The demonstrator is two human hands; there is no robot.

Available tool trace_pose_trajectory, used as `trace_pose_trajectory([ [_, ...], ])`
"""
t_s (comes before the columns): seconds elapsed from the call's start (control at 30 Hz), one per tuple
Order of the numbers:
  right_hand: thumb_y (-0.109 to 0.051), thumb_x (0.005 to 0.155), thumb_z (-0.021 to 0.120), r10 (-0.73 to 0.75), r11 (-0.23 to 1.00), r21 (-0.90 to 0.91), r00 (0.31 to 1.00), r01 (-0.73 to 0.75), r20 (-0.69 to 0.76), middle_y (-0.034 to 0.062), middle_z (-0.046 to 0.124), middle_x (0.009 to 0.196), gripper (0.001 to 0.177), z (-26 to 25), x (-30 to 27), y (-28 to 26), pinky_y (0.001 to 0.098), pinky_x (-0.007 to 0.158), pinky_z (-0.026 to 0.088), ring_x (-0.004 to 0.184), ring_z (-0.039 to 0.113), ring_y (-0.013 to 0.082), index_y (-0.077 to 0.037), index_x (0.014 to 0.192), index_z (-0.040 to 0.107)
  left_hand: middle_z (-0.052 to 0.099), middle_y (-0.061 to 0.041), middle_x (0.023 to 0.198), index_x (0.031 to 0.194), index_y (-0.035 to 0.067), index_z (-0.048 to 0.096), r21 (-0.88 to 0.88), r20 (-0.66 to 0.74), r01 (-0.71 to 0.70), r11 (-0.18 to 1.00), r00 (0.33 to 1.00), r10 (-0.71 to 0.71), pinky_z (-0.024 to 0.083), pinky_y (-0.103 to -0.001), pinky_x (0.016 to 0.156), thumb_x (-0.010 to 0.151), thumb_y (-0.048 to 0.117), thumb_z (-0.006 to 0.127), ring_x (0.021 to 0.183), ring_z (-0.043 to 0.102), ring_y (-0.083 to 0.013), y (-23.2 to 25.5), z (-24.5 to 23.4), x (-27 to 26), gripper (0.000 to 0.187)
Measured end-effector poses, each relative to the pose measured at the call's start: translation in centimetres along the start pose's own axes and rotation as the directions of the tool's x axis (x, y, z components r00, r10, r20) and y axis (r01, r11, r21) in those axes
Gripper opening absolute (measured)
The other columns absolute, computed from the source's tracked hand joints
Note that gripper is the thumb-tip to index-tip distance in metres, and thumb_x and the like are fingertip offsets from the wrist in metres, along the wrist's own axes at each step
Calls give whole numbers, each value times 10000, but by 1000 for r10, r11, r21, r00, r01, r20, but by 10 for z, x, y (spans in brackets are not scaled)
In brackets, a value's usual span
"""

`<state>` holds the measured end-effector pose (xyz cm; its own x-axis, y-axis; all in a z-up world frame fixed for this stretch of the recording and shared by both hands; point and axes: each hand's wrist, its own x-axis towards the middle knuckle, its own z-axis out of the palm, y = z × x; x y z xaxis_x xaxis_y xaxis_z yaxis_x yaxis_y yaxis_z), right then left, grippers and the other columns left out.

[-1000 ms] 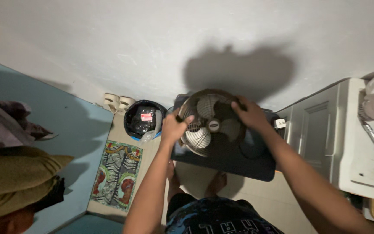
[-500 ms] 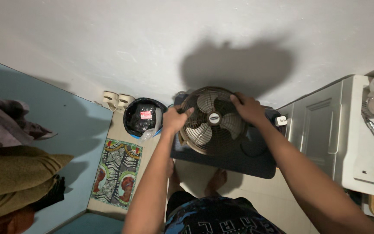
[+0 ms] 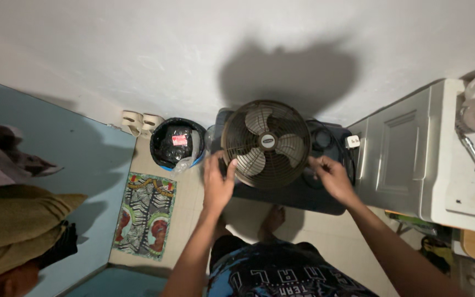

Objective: The person disassembles a small table fan, removes the front grille, and uses a screwdriver to loosen a screw on the fan's central hub. They then reassemble the fan by replacing the grille and securing it.

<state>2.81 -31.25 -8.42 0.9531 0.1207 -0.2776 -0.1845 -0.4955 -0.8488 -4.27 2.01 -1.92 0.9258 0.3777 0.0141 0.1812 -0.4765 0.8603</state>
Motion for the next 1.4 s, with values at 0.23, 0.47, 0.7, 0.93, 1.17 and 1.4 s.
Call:
trace_pose_trajectory([
  [0.23, -356, 955, 676, 397, 861, 273, 902, -430, 170, 83, 701, 917, 392, -1, -14, 1, 392, 779, 582, 842, 688, 187, -17, 1152, 685, 542, -227, 1363, 1351, 22, 563, 141, -27, -204, 969, 977, 210, 401, -502, 1086, 905, 264, 743, 1270, 494, -424, 20, -6, 9, 538],
  [0.47, -349, 922, 669, 436, 762, 411, 866, -500, 246, 66, 753, 1116, 428, 34, -54, -25, 389, 876, 550, 1020, 716, 198, -74, 1251, 656, 496, -229, 1463, 1401, 44, 550, 114, 78, -407, 906, 913, 401, 384, -514, 1142, 908, 264, 758, 1375, 447, -437, 26, -4, 37, 579],
  [0.7, -292, 936, 684, 439, 750, 460, 878, -475, 190, 93, 771, 1074, 320, 60, -54, -18, 354, 858, 560, 993, 719, 188, -41, 1128, 730, 426, -149, 1590, 1447, 129, 551, 121, 315, -595, 794, 782, 538, 283, -617, 1186, 904, 392, 747, 1516, 308, -425, 12, 12, 83, 634],
  [0.93, -235, 923, 711, 451, 767, 443, 881, -465, 143, 71, 787, 1030, 264, 83, -65, -12, 313, 840, 534, 986, 718, 151, -35, 1094, 742, 253, -106, 1677, 1496, 163, 511, 58, 445, -672, 738, 679, 583, 152, -704, 1201, 816, 557, 779, 1560, 128, -424, -8, 19, 101, 830],
  [1.17, -206, 940, 718, 391, 770, 531, 919, -353, 44, 69, 767, 978, 221, 111, -75, -20, 319, 833, 541, 928, 700, 156, -24, 1064, 736, 227, -114, 1706, 1571, 132, 388, 11, 433, -673, 740, 670, 603, 179, -691, 1228, 805, 501, 844, 1593, 126, -439, -10, 18, 102, 965],
  [1.4, -282, 1060, 517, 570, 586, 736, 818, -339, -77, 74, 737, 1064, 290, 127, -78, -38, 340, 859, 544, 990, 689, 163, -49, 1175, 647, 253, -253, 1645, 1589, 64, 326, -53, 300, -445, 894, 847, 439, 256, -576, 1260, 800, 449, 823, 1538, 250, -427, -28, 16, 110, 1008],
])
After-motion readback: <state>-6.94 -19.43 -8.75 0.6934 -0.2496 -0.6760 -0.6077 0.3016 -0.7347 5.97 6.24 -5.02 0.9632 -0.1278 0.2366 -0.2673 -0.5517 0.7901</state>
